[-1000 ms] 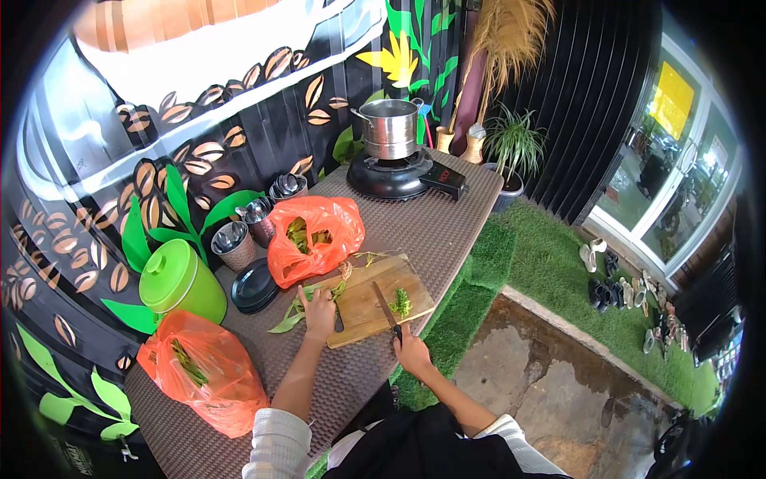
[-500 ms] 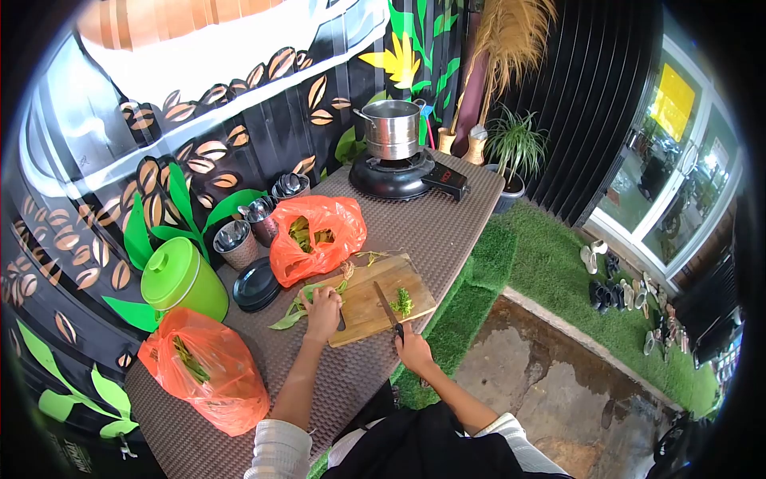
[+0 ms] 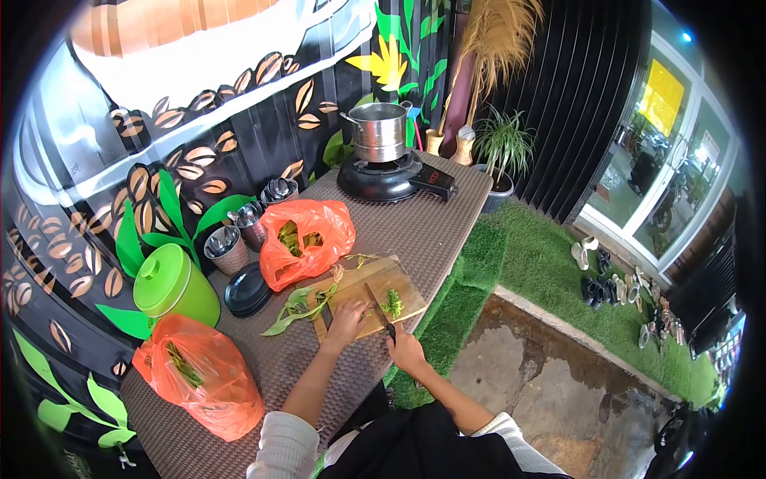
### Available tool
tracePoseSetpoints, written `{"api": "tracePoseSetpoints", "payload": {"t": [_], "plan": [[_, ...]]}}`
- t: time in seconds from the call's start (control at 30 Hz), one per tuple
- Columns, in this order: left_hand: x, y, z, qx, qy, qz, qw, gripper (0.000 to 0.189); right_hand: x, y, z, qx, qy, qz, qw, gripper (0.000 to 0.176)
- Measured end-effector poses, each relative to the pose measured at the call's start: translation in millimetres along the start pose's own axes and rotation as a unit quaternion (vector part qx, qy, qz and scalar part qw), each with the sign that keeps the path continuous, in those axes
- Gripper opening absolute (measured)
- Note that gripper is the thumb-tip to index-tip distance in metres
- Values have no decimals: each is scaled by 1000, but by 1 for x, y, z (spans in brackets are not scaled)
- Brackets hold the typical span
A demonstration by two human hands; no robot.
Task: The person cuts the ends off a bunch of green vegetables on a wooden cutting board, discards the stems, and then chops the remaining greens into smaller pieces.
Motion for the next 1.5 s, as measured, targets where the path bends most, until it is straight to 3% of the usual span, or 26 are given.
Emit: {"api": "tracePoseSetpoints", "payload": {"t": [0.03, 0.27, 0.33, 0.43, 0.57, 0.73, 0.93, 1.27, 1.5], "plan": [[0, 0, 0, -45, 41, -17, 998, 15, 1, 1, 1, -2, 2, 0, 1000, 35], [1, 7, -10, -23, 22, -51, 998, 17, 6, 4, 6, -11, -5, 17, 1000, 39], [1, 8, -16, 46, 147, -142, 978, 16, 6, 3, 6, -7, -2, 21, 1000, 40], [-5, 14, -7, 79, 169, -160, 969, 13, 8, 3, 7, -10, -5, 22, 1000, 39], [-5, 22, 0, 56, 89, -108, 989, 13, 10, 1, 8, -15, -7, 20, 1000, 39], [19, 22, -11, 116, 41, -151, 981, 17, 11, 0, 9, 1, -22, 15, 1000, 38], [3, 20, 10, 106, 94, -237, 961, 13, 11, -1, 9, 3, -14, 12, 1000, 38], [21, 11, 4, 89, 138, -155, 974, 8, 3, -10, -9, -21, 78, 1, 997, 30], [30, 8, 7, 111, 88, -94, 985, 12, 3, -25, -18, -63, 140, -55, 987, 27]]}}
Point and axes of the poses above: each hand's wrist, its own y-axis away from the middle knuckle, its own z-axis out of the palm, x = y × z, the point moved 5 cm from there along -y, towards the middle knuckle, and after that the axes turned 2 degrees about x, right-handed, at the moved point
